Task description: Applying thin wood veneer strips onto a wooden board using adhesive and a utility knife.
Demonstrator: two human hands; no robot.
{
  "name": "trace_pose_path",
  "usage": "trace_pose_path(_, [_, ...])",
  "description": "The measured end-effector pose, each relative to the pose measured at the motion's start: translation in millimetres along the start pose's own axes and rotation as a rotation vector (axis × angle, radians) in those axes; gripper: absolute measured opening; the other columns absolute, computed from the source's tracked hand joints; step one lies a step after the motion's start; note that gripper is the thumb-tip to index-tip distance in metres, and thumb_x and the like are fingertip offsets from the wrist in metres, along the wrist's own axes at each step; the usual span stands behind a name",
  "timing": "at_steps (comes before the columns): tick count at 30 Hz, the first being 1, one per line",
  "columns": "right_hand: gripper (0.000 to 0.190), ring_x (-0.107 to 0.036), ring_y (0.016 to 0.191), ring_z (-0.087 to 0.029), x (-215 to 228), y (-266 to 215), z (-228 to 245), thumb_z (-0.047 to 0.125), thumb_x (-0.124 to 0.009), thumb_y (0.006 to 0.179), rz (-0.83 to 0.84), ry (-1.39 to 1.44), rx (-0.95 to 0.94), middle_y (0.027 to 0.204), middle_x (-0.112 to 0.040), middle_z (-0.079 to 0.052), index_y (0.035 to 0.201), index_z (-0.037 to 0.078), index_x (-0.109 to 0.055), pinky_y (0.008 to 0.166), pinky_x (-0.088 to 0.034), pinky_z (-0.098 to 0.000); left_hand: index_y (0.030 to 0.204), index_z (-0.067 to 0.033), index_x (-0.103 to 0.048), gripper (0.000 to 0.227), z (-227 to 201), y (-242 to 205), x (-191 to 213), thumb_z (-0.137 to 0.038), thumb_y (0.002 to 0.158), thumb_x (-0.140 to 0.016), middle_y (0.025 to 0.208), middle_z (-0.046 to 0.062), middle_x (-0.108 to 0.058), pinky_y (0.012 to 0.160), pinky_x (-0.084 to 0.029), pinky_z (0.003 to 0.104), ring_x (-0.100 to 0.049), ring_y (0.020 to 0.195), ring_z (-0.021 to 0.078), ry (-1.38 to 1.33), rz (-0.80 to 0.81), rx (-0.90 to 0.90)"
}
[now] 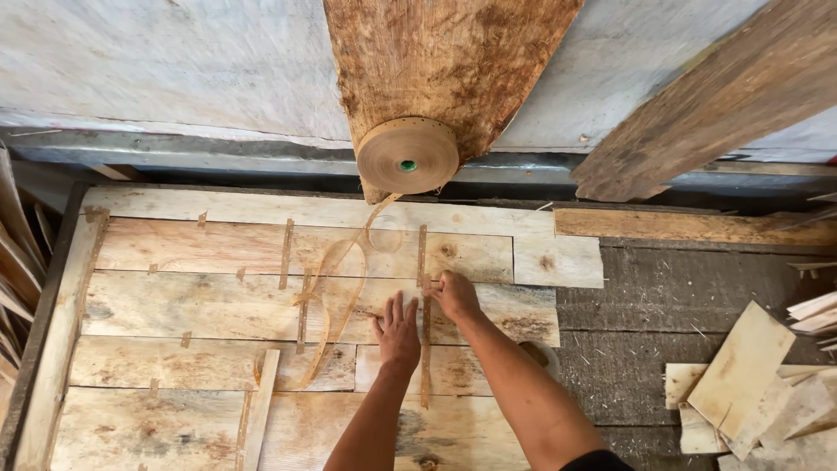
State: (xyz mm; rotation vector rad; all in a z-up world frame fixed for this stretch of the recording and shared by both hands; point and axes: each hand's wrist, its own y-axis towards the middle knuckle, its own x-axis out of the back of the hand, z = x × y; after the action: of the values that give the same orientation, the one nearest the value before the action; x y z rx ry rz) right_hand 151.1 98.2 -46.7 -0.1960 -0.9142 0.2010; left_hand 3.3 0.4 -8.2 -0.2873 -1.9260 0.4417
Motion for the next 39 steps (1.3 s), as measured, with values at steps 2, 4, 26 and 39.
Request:
trace_pose_path(2, [0.048, -0.067, 0.078, -0.03, 10, -18, 13, 0.036, -0.092, 0.072, -0.038, -0.03, 0.038, 0.08, -0.065, -0.014, 0.083, 0.002, -0.06, 0.071, -0.056, -0.0444, 0.159, -0.0271, -0.029, 0.077, 1, 2, -1, 0.0, 0.092, -0.054, 0.172, 0.003, -0.009, 0.122, -0.013, 0.066, -0.01, 0.158, 0.0272, -0.004, -0.011, -0.006])
trace_pose_path(4, [0.048, -0.064, 0.086, -0.033, 13, -35, 19, 0.032, -0.096, 0.068, -0.067, -0.062, 0.072, 0.087, -0.065, -0.015, 0.085, 0.003, -0.061, 0.077, -0.054, -0.0452, 0.159, -0.0275, -0.03, 0.076, 3, 0, -4, 0.0, 0.092, -0.054, 0.172, 0.002, -0.01, 0.122, -0.013, 0.066, -0.01, 0.158, 0.0265, -0.012, -0.013, -0.006])
trace_pose_path(26, [0.094, -0.046, 0.122, -0.038, 9, -78, 31, 0.031, -0.102, 0.058, 0.133, -0.183, -0.096, 0.133, -0.044, -0.019, 0.132, 0.003, -0.051, 0.103, -0.047, -0.0476, 0.153, -0.0246, -0.037, 0.071, 12, -1, -11, -0.011, 0.091, -0.069, 0.169, -0.001, -0.018, 0.123, -0.016, 0.063, -0.015, 0.156, 0.0222, -0.073, -0.086, 0.001])
trace_pose_path(39, [0.096, -0.045, 0.123, -0.039, 7, -73, 23, 0.038, -0.103, 0.057, 0.142, -0.157, -0.087, 0.133, -0.043, -0.022, 0.129, 0.0, -0.053, 0.104, -0.048, -0.0495, 0.102, -0.0073, -0.073, 0.031, 1, -83, 3, -0.037, 0.102, -0.063, 0.102, 0.013, -0.077, 0.083, -0.06, 0.04, -0.077, 0.092, 0.0271, -0.323, 0.053, 0.24])
